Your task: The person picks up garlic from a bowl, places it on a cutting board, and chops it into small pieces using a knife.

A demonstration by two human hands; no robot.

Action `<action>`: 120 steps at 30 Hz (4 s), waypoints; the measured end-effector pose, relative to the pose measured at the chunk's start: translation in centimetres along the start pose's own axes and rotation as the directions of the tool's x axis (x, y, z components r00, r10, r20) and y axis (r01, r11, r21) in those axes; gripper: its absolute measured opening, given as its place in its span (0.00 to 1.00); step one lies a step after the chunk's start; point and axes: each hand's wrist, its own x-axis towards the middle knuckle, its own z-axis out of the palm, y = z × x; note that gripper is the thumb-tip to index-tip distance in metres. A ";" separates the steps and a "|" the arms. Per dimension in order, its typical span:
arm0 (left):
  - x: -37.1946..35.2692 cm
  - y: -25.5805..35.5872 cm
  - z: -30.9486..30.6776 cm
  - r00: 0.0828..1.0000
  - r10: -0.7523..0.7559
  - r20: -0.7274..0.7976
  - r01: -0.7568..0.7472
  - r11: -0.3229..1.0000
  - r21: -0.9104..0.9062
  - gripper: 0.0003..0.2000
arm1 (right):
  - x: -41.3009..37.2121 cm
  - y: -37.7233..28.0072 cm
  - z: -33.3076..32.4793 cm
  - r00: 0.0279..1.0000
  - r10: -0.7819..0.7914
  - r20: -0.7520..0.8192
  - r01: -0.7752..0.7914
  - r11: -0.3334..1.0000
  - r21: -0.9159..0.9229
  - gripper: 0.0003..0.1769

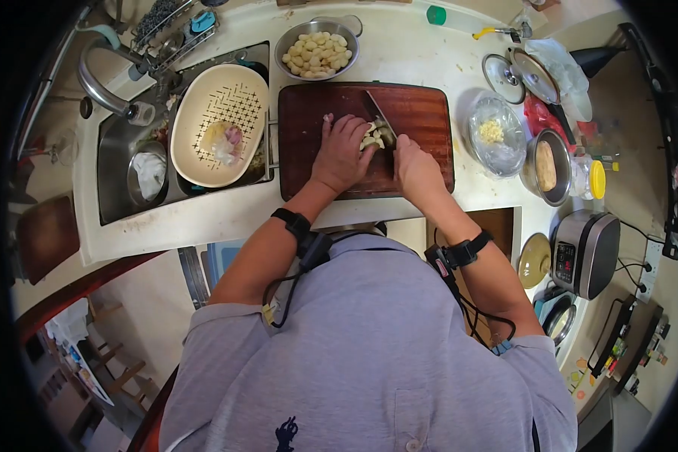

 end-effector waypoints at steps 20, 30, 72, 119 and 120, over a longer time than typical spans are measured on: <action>-0.2 -0.4 0.3 0.998 0.013 -0.059 -0.016 0.999 -0.051 0.20 | 1.3 -0.6 -1.4 0.994 0.037 0.105 -0.045 0.996 0.078 0.09; -0.1 -0.4 -0.1 0.996 0.008 -0.090 -0.020 0.992 -0.127 0.16 | 1.1 -1.3 -1.0 0.994 0.064 0.086 -0.073 0.992 0.101 0.10; -0.2 -0.3 -0.1 0.996 -0.013 -0.089 0.003 0.993 -0.121 0.15 | 1.9 0.0 -4.0 0.999 0.007 0.045 -0.009 1.000 0.028 0.10; -0.2 -0.3 0.2 0.985 -0.058 -0.163 0.019 0.973 -0.232 0.14 | 0.3 -0.6 0.4 0.999 0.032 0.002 -0.032 0.998 0.045 0.09; -0.1 -0.3 0.1 0.983 -0.072 -0.166 0.030 0.970 -0.240 0.13 | 0.4 -0.8 -0.3 0.999 0.034 -0.003 -0.034 0.998 0.045 0.09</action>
